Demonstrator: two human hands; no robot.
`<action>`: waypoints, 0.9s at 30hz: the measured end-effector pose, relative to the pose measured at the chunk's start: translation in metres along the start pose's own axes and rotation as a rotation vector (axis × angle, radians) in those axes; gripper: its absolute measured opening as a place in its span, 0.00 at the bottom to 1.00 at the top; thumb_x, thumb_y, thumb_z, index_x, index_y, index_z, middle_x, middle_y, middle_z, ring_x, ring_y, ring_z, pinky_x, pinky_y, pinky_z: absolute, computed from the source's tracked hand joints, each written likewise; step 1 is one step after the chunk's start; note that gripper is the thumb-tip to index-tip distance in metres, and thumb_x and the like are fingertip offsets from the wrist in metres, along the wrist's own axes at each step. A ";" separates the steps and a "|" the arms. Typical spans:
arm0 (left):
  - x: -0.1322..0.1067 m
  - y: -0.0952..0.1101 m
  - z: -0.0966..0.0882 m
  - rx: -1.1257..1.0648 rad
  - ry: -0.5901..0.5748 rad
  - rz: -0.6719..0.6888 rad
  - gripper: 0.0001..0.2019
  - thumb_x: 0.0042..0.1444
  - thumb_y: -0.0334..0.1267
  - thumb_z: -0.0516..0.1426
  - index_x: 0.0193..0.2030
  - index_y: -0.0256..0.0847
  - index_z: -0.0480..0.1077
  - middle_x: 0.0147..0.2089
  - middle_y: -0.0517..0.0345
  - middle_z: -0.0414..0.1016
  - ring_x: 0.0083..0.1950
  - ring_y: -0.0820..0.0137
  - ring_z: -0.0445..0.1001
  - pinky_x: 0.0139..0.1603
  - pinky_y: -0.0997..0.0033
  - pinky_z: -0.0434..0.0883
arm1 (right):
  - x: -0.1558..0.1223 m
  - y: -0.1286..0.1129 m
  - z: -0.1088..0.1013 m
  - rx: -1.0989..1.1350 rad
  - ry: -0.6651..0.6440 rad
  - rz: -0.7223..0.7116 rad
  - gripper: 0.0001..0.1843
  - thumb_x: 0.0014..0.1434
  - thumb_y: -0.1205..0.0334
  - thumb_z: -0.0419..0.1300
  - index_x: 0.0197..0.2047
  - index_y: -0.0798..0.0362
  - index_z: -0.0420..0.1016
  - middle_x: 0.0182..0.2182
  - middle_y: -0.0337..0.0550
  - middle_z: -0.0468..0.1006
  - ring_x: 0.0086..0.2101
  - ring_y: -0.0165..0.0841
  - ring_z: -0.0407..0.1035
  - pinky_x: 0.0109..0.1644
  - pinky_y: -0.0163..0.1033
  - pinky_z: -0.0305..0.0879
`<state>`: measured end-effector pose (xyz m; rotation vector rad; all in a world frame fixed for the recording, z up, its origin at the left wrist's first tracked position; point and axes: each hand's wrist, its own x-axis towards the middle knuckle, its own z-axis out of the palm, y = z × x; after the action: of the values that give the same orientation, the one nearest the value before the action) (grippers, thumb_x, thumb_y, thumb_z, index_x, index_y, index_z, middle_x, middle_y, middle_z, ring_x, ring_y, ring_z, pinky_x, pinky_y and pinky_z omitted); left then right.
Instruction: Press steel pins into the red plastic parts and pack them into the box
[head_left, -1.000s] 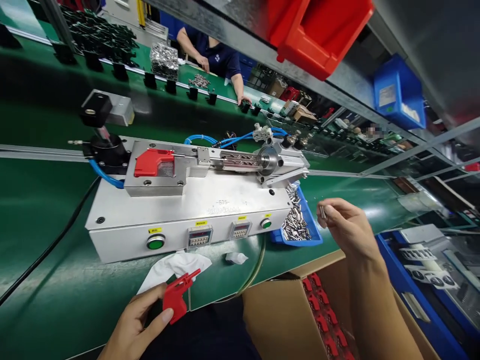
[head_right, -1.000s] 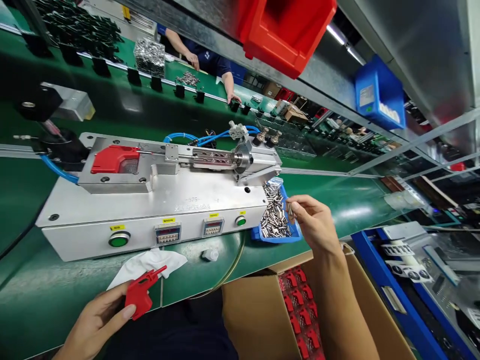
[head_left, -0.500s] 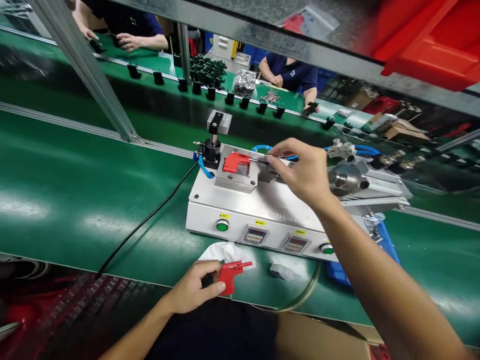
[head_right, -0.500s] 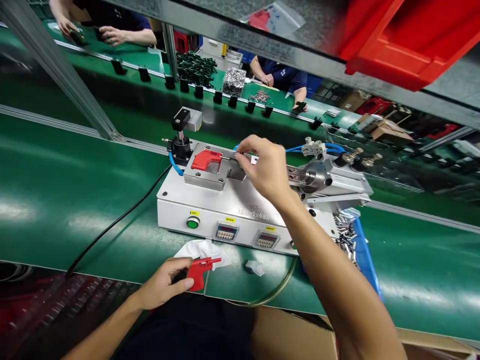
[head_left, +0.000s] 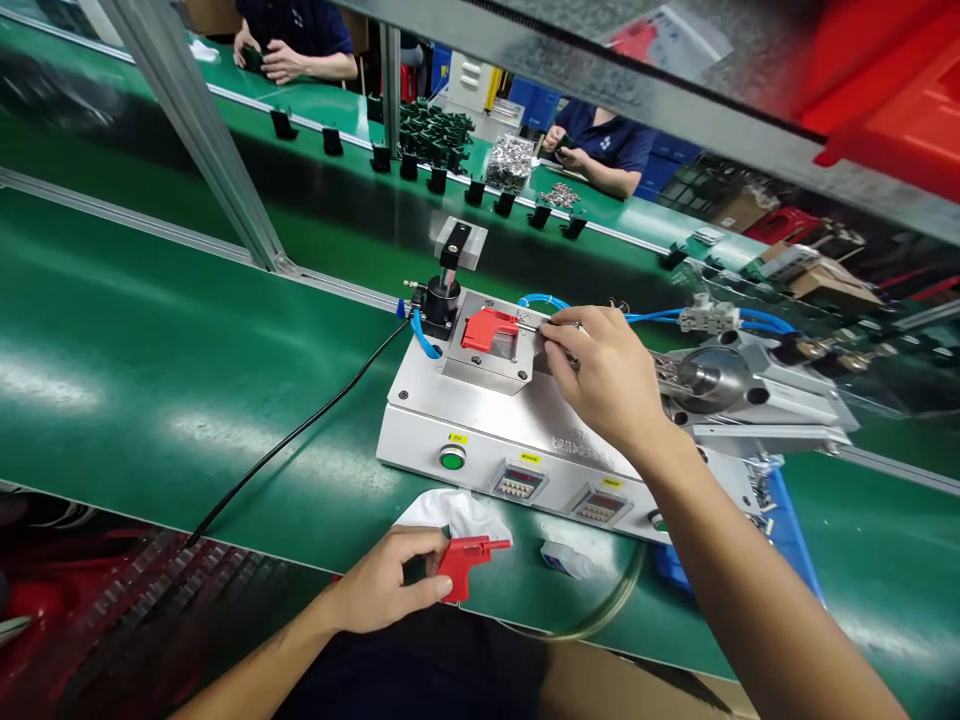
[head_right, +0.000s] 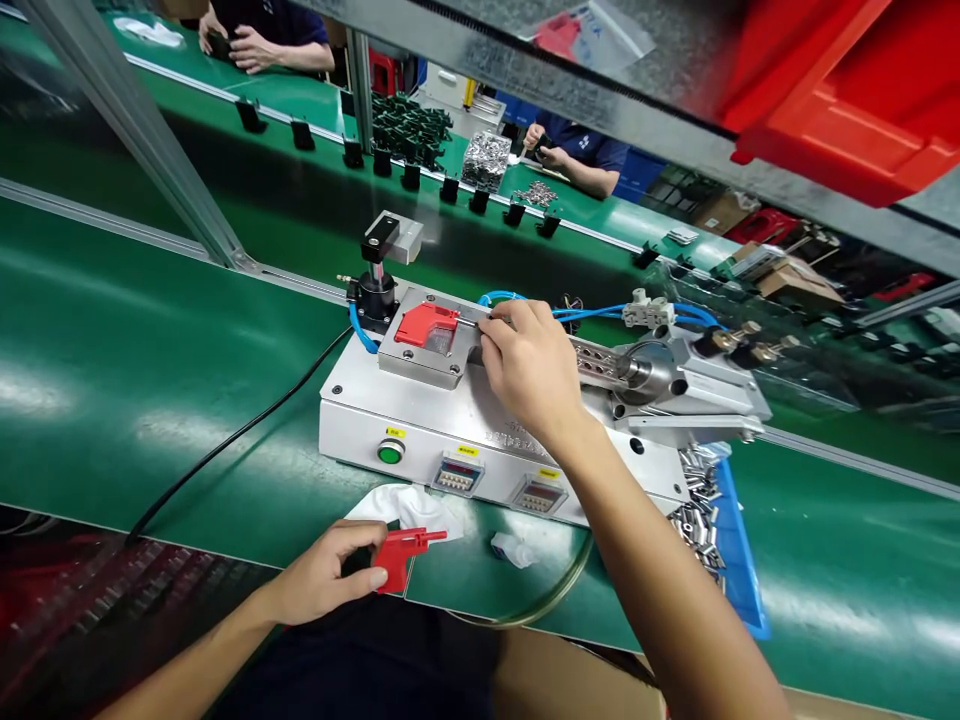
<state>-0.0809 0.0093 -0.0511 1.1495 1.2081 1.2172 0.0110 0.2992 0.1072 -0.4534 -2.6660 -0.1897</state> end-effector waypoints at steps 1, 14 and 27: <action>0.000 0.000 0.000 0.004 0.002 0.006 0.16 0.67 0.49 0.59 0.38 0.37 0.76 0.33 0.56 0.72 0.36 0.66 0.68 0.41 0.69 0.67 | 0.000 -0.001 -0.001 -0.022 -0.001 0.001 0.17 0.72 0.65 0.52 0.50 0.55 0.84 0.50 0.55 0.81 0.49 0.49 0.71 0.49 0.54 0.74; 0.000 -0.004 0.001 0.041 0.026 0.020 0.17 0.66 0.51 0.59 0.35 0.38 0.73 0.32 0.57 0.71 0.35 0.67 0.67 0.40 0.69 0.67 | 0.056 -0.022 0.002 0.129 -0.213 0.034 0.06 0.63 0.70 0.61 0.40 0.55 0.81 0.48 0.53 0.78 0.47 0.48 0.70 0.45 0.49 0.72; -0.002 -0.012 0.005 0.061 0.057 -0.024 0.22 0.66 0.57 0.60 0.40 0.36 0.77 0.35 0.53 0.75 0.38 0.63 0.72 0.43 0.67 0.71 | 0.014 -0.010 -0.055 0.320 0.036 0.054 0.05 0.68 0.65 0.59 0.44 0.52 0.77 0.43 0.48 0.80 0.43 0.42 0.75 0.50 0.48 0.72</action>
<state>-0.0749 0.0073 -0.0627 1.1484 1.3064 1.2092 0.0167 0.2827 0.1626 -0.4124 -2.5798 0.2396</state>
